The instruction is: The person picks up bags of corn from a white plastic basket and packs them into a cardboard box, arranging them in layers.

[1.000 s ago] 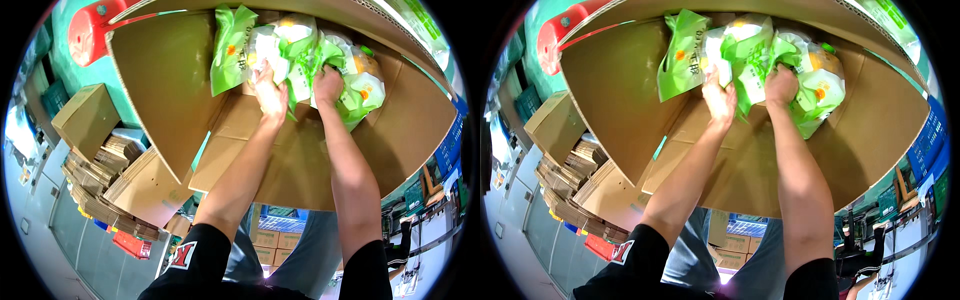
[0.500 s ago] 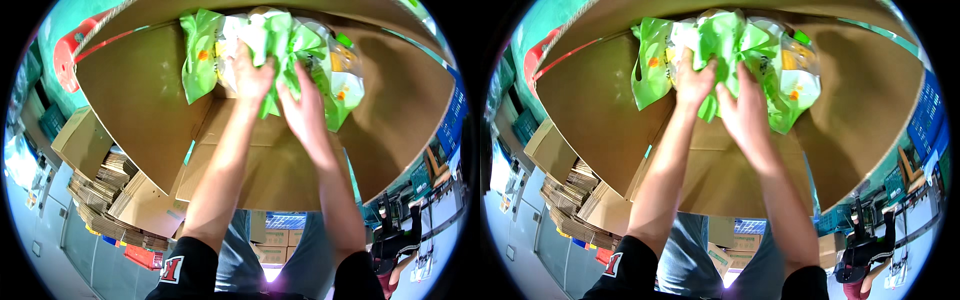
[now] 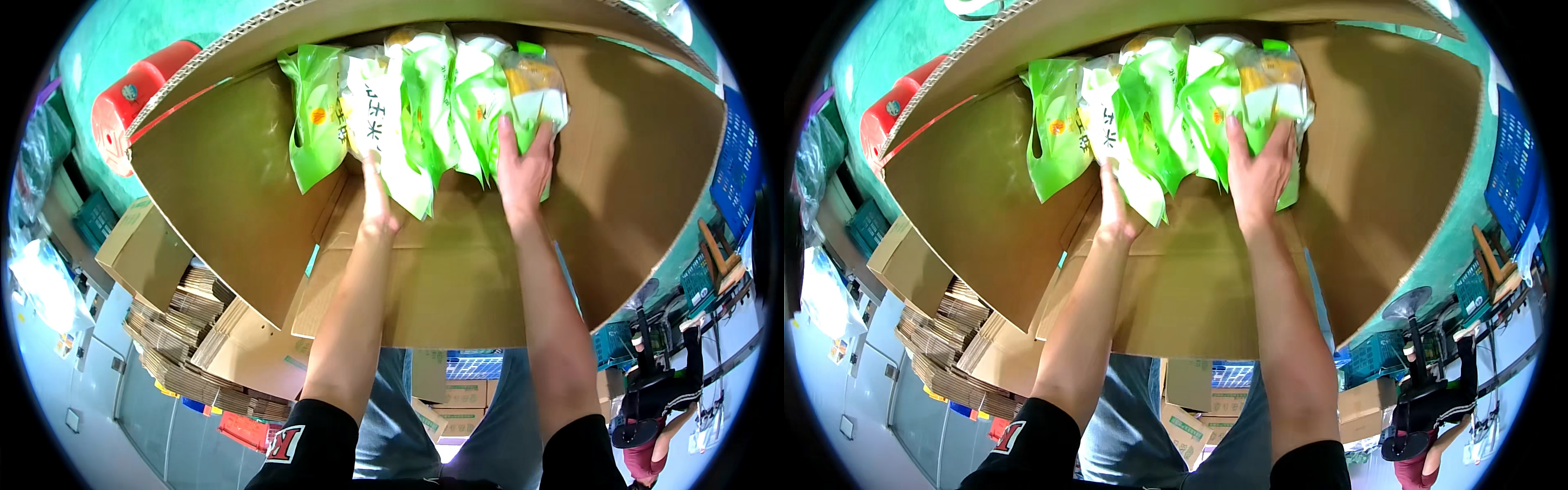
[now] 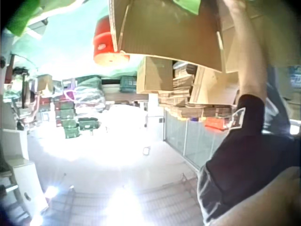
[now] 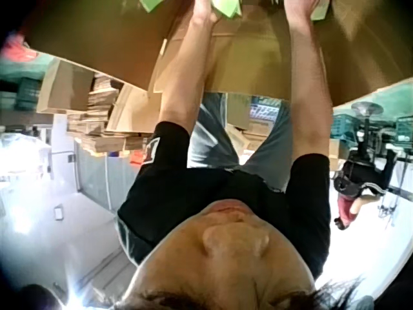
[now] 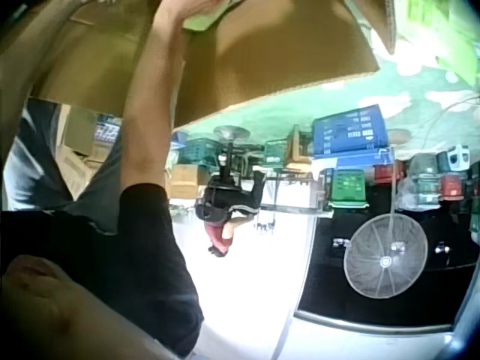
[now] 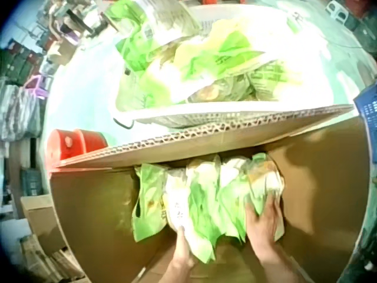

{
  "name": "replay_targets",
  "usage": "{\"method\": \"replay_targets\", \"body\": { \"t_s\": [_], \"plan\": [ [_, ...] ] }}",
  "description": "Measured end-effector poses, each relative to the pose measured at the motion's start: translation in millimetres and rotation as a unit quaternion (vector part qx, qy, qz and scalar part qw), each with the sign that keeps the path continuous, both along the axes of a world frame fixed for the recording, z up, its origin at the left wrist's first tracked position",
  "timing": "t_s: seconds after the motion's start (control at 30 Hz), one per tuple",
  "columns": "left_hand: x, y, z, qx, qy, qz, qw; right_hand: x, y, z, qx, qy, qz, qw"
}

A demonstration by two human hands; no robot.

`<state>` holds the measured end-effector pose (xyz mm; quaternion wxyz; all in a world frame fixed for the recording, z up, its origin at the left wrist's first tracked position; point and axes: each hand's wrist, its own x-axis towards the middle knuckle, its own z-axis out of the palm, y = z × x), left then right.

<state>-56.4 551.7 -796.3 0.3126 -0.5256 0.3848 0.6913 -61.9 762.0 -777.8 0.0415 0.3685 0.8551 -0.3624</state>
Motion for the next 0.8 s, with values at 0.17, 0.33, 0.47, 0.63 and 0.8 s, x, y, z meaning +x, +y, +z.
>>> {"method": "replay_targets", "body": {
  "t_s": [0.17,0.33,0.47,0.63,0.8],
  "plan": [
    [43,9,-15,0.169,0.141,0.123,0.968,-87,31,-30,0.048,-0.116,0.02,0.992],
    [54,83,35,0.033,0.02,-0.287,0.957,-84,40,-26,0.01,-0.081,0.001,0.997],
    [-41,123,80,-0.216,0.163,-0.501,0.822,-54,55,-7,-0.072,-0.045,-0.034,0.996],
    [-80,110,16,-0.334,0.203,-0.63,0.672,-21,55,14,-0.078,0.089,0.031,0.992],
    [-84,118,32,-0.213,0.314,-0.677,0.631,-6,53,-7,0.05,0.101,0.146,0.983]
  ]
}}
